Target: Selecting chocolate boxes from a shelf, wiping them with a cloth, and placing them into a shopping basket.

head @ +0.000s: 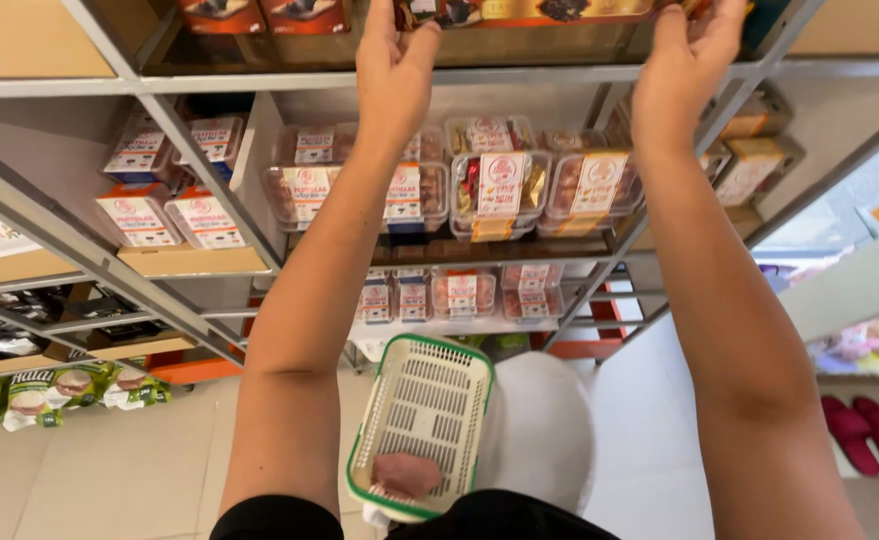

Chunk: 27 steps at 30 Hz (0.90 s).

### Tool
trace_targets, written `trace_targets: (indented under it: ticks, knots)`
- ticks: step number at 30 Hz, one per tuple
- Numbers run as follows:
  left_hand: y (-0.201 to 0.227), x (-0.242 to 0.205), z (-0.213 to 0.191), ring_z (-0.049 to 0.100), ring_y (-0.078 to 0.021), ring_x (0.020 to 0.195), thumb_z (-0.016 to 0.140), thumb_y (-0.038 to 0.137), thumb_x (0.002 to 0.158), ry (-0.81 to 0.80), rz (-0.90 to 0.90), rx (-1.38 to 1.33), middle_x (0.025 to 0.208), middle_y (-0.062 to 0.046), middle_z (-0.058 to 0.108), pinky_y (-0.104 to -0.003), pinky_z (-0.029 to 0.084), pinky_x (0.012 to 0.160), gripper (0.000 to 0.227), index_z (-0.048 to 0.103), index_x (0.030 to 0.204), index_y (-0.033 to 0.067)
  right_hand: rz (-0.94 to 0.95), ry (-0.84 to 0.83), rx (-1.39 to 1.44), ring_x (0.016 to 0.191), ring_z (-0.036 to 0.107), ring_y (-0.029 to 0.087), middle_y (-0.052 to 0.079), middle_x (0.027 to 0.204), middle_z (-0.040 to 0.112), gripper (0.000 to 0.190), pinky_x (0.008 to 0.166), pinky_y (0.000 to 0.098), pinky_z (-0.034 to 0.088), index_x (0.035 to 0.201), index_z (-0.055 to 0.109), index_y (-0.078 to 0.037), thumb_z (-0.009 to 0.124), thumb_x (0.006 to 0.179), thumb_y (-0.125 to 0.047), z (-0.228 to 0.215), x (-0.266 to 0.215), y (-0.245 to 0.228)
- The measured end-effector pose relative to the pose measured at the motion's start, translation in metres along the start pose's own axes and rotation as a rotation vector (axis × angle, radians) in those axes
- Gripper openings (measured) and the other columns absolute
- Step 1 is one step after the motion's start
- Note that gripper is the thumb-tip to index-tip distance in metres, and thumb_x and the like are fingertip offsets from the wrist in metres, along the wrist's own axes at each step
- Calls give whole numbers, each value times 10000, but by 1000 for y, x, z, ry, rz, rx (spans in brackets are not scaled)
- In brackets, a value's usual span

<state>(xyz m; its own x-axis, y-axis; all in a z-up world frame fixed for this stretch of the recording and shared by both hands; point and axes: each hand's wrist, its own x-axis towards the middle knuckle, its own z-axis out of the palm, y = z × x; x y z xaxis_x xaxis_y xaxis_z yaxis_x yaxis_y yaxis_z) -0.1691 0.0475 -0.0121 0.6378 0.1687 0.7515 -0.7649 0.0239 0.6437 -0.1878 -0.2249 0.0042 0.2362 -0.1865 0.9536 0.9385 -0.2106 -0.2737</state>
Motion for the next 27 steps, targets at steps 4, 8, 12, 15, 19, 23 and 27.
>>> trace_targets:
  ticks: [4, 8, 12, 15, 19, 23, 27]
  knots:
    - [18, -48, -38, 463, -66, 704, 625, 32, 988, -76, -28, 6, 1099, -57, 704, -208, 384, 574, 588, 381, 1520, 78, 149, -11, 14, 1443, 491, 327, 200, 1576, 462, 535, 1249, 397, 380, 1547, 336, -43, 430, 1085, 211, -3, -61, -26]
    - [15, -99, -78, 627, -101, 840, 582, -33, 968, -183, -72, 33, 1531, -159, 591, -186, 493, 631, 839, 139, 1644, 188, 302, 32, -123, 1524, 501, 371, 228, 1659, 418, 655, 1332, 433, 396, 1609, 232, -72, 450, 1062, 215, 11, -121, -66]
    - [14, -155, -107, 595, -293, 1344, 544, -83, 978, -220, -181, -80, 1644, -249, 353, -339, 523, 1121, 798, 125, 1633, 100, 420, 44, -132, 1544, 430, 292, 173, 1690, 344, 620, 1301, 371, 364, 1623, 220, -83, 431, 1102, 180, 19, -189, -94]
    - [4, -200, -125, 621, -252, 1229, 511, -133, 959, -198, -343, -216, 1594, -225, 414, -279, 550, 980, 811, 104, 1630, 70, 537, 64, -168, 1462, 490, 303, 221, 1618, 418, 596, 1202, 350, 454, 1595, 247, -25, 416, 1056, 166, 41, -231, -116]
    - [-18, -253, -148, 192, -476, 1515, 592, -11, 963, -85, -542, 4, 1637, -335, 193, -518, 283, 1239, 777, 204, 1633, 51, 697, 156, -293, 1519, 307, 412, 317, 1604, 322, 648, 1279, 519, 275, 1590, 253, 51, 525, 1010, 144, 52, -314, -108]
    - [-50, -293, -167, 182, -484, 1510, 588, 43, 961, -132, -811, 115, 1631, -354, 156, -518, 267, 1234, 792, 163, 1628, 13, 926, 187, -291, 1493, 341, 401, 292, 1582, 359, 699, 1249, 495, 313, 1584, 257, 37, 524, 950, 161, 55, -395, -93]
    - [-91, -344, -172, 169, -462, 1516, 602, 78, 966, -163, -965, 192, 1650, -315, 144, -494, 274, 1230, 819, 140, 1641, 30, 1145, 218, -292, 1493, 344, 373, 275, 1590, 351, 714, 1239, 476, 323, 1591, 230, 47, 524, 947, 136, 41, -465, -76]
